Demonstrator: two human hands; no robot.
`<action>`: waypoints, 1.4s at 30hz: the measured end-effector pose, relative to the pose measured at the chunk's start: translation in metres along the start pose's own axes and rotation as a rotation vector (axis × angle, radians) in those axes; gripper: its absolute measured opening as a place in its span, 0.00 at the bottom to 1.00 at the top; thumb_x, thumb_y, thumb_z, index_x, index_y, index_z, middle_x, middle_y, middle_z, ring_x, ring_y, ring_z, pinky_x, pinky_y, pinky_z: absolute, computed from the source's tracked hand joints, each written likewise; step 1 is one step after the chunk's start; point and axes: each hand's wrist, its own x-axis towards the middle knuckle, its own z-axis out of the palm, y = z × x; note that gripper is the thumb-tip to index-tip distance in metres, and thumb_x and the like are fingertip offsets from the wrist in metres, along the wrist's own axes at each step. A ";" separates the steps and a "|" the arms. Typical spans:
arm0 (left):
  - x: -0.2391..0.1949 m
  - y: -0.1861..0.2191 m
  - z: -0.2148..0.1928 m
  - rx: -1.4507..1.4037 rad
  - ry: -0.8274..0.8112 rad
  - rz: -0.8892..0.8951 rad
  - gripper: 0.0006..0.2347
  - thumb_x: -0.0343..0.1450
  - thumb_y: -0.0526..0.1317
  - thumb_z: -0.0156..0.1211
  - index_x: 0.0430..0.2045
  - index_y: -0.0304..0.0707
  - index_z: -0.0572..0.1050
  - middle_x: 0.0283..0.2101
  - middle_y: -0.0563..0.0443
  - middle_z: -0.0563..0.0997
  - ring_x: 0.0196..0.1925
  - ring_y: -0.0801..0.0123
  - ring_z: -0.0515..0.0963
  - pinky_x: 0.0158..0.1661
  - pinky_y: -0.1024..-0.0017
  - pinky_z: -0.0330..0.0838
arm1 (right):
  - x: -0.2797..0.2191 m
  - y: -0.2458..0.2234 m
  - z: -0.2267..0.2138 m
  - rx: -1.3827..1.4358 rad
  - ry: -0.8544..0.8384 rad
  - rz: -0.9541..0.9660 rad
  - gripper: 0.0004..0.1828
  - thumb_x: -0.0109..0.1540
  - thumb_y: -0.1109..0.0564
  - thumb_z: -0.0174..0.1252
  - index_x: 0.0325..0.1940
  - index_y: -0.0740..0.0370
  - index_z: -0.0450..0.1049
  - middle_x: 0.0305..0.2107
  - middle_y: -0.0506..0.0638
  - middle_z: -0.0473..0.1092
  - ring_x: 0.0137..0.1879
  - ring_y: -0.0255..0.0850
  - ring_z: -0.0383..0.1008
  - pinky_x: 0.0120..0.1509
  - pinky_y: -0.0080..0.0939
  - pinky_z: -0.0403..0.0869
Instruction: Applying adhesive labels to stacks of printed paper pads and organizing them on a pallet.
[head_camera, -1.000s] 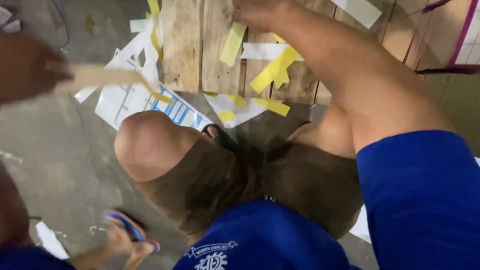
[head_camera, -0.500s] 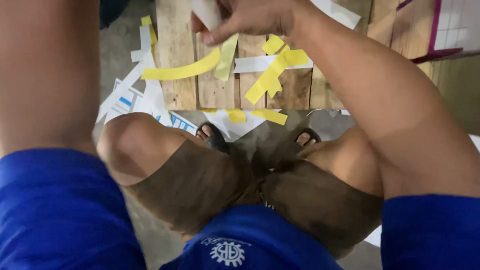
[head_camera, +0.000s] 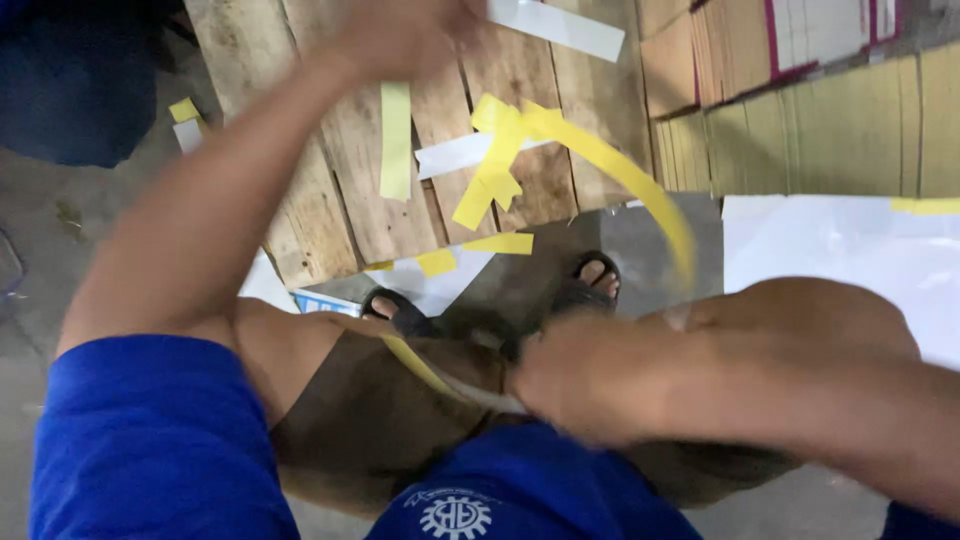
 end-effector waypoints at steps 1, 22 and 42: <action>0.000 0.009 0.029 -0.010 0.013 -0.003 0.16 0.77 0.47 0.55 0.56 0.40 0.76 0.52 0.42 0.81 0.54 0.52 0.80 0.55 0.54 0.72 | 0.003 0.001 0.005 -0.010 -0.013 0.005 0.09 0.55 0.56 0.61 0.37 0.59 0.79 0.31 0.60 0.76 0.40 0.59 0.78 0.45 0.58 0.76; -0.098 -0.088 0.109 0.330 0.199 0.097 0.14 0.67 0.37 0.57 0.46 0.36 0.74 0.69 0.40 0.67 0.74 0.56 0.63 0.76 0.48 0.45 | -0.013 0.050 0.004 -0.136 0.370 0.114 0.08 0.57 0.60 0.56 0.36 0.66 0.75 0.26 0.60 0.75 0.34 0.61 0.78 0.44 0.59 0.76; 0.041 -0.017 0.126 0.078 0.159 0.350 0.15 0.75 0.39 0.57 0.56 0.38 0.72 0.59 0.43 0.72 0.65 0.51 0.67 0.64 0.54 0.61 | -0.004 0.110 0.004 -0.115 0.301 0.192 0.09 0.52 0.60 0.59 0.36 0.64 0.79 0.37 0.61 0.76 0.44 0.60 0.77 0.48 0.57 0.74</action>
